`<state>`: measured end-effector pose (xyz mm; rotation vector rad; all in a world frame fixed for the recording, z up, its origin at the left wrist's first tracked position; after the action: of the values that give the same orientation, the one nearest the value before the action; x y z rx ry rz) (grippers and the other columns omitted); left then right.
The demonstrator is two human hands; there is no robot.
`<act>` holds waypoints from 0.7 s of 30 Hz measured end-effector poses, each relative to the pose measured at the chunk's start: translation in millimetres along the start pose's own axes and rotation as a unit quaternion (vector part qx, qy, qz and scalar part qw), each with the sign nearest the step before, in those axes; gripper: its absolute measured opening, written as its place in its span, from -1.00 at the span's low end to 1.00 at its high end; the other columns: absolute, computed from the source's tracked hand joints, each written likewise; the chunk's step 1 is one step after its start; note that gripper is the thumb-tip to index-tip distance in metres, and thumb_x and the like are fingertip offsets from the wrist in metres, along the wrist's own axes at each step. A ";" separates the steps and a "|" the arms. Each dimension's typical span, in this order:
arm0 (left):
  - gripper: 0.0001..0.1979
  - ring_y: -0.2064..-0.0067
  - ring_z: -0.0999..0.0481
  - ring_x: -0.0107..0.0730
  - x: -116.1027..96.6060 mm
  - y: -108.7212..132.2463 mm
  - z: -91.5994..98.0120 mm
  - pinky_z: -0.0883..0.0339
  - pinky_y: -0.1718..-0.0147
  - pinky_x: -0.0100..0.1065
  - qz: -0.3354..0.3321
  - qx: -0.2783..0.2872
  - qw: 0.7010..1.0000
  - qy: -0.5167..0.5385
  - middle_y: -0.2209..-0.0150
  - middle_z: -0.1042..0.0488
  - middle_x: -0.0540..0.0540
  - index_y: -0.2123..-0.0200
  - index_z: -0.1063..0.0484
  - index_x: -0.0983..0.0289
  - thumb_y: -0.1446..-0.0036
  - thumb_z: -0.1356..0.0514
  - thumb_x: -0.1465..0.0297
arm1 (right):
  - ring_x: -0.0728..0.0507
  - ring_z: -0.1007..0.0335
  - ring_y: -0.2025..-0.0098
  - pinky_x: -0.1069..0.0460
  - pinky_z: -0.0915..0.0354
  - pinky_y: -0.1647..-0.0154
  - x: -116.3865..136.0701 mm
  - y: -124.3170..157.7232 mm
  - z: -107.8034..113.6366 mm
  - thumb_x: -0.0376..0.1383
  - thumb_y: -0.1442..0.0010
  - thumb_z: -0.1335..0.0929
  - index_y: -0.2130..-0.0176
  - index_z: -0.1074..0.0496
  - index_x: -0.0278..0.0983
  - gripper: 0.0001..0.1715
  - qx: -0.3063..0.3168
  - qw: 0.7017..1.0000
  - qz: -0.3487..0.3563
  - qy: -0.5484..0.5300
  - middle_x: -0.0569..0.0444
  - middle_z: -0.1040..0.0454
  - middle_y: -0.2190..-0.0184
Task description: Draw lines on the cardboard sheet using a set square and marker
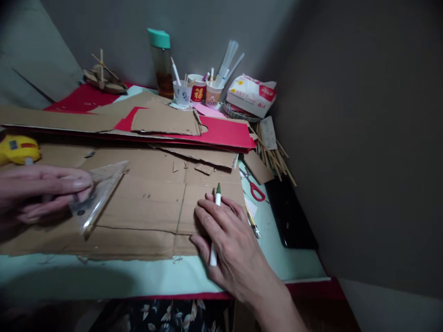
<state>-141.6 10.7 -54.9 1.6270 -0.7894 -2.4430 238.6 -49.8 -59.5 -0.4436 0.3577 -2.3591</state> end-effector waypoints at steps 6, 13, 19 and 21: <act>-0.47 0.65 0.02 -0.60 -16.0 3.8 -17.5 0.20 0.66 -0.45 0.040 0.039 0.994 0.090 0.70 -0.26 -0.06 0.54 -0.45 0.22 -0.04 -0.43 -0.11 | -0.28 -0.45 -0.31 -0.28 -0.36 -0.30 1.5 0.9 -1.1 -0.34 -0.42 -0.35 -0.26 -0.33 -0.35 -0.54 -0.003 1.000 0.010 0.013 -0.21 -0.56 -0.17; -0.50 0.64 -0.02 -0.54 -30.1 -3.2 -33.5 0.18 0.66 -0.39 0.035 0.092 0.993 0.071 0.65 -0.40 0.01 0.50 -0.43 0.20 -0.14 -0.36 -0.10 | -0.29 -0.43 -0.32 -0.28 -0.33 -0.30 0.1 2.1 -1.7 -0.31 -0.43 -0.35 -0.29 -0.30 -0.31 -0.50 0.010 1.000 -0.002 0.014 -0.20 -0.55 -0.19; -0.51 0.65 -0.04 -0.56 -33.4 -9.2 -36.8 0.17 0.66 -0.45 0.025 0.081 0.995 0.048 0.66 -0.39 0.02 0.49 -0.44 0.21 -0.16 -0.35 -0.07 | -0.20 -0.37 -0.35 -0.18 -0.20 -0.39 0.7 1.0 -0.9 -0.35 -0.40 -0.37 -0.26 -0.35 -0.39 -0.52 0.001 1.000 0.003 0.000 -0.17 -0.54 -0.19; -0.52 0.66 -0.03 -0.56 -33.7 -10.8 -36.9 0.22 0.67 -0.44 0.028 0.082 0.995 0.048 0.67 -0.40 0.03 0.50 -0.43 0.21 -0.16 -0.35 -0.07 | -0.20 -0.35 -0.36 -0.17 -0.18 -0.40 0.8 0.6 -0.4 -0.36 -0.40 -0.38 -0.26 -0.35 -0.40 -0.52 0.002 1.000 0.005 -0.004 -0.17 -0.54 -0.19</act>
<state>-92.6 18.8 -42.8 1.7375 -1.0303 -2.2966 238.3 -50.8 -59.9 -0.4497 0.3510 -2.3474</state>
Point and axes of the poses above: each hand's wrist, its own y-axis away from the middle knuckle, its own z-axis out of the back of the hand, x = y × z, the point moved 1 cm from there along -y, towards the middle knuckle
